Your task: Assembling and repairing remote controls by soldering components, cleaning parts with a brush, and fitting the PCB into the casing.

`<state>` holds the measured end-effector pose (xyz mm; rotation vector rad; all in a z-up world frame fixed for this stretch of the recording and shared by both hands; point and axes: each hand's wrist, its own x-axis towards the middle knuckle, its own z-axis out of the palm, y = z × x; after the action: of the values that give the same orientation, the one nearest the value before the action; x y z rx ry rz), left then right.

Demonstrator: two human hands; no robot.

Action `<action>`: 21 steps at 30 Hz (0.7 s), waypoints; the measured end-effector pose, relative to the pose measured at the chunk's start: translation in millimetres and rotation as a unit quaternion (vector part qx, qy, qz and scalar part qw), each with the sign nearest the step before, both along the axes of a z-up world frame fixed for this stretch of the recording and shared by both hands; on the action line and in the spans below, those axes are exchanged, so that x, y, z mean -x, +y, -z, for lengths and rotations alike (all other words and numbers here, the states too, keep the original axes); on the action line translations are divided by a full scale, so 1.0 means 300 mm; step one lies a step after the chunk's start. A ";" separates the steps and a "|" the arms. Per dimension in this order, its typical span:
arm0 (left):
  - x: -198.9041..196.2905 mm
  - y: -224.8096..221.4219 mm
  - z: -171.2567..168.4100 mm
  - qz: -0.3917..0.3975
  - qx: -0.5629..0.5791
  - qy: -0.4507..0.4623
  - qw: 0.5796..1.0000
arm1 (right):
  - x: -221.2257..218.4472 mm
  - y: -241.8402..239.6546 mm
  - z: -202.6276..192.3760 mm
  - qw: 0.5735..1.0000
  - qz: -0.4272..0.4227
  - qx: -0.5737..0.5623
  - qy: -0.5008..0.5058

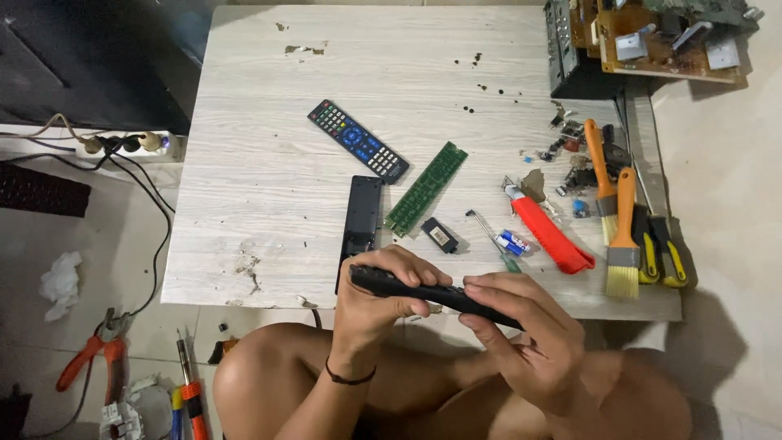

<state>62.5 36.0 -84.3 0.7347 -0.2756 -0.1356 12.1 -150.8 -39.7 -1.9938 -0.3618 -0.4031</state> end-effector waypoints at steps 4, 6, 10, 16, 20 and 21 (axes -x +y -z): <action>0.010 -0.012 0.002 -0.014 -0.010 -0.006 1.000 | 0.005 -0.008 -0.007 1.000 -0.005 0.007 0.004; 0.012 -0.016 0.016 -0.009 -0.001 -0.010 1.000 | 0.004 -0.003 -0.015 1.000 -0.003 0.010 -0.013; 0.018 -0.029 0.024 -0.009 0.036 -0.008 0.999 | 0.005 0.008 -0.016 0.999 0.006 0.013 -0.046; 0.011 -0.004 0.011 -0.005 0.030 -0.036 0.999 | 0.011 -0.022 0.001 1.000 -0.021 -0.019 0.002; 0.005 0.004 0.000 -0.007 0.034 -0.049 0.998 | 0.012 -0.023 -0.002 0.998 -0.026 -0.061 0.018; 0.005 0.004 -0.004 -0.003 0.037 -0.045 0.998 | 0.008 -0.020 -0.006 0.998 -0.032 -0.061 0.011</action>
<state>61.0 37.2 -83.0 0.6686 -0.3625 -0.0852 9.7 -156.8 -37.9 -1.8603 -0.3780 -0.3550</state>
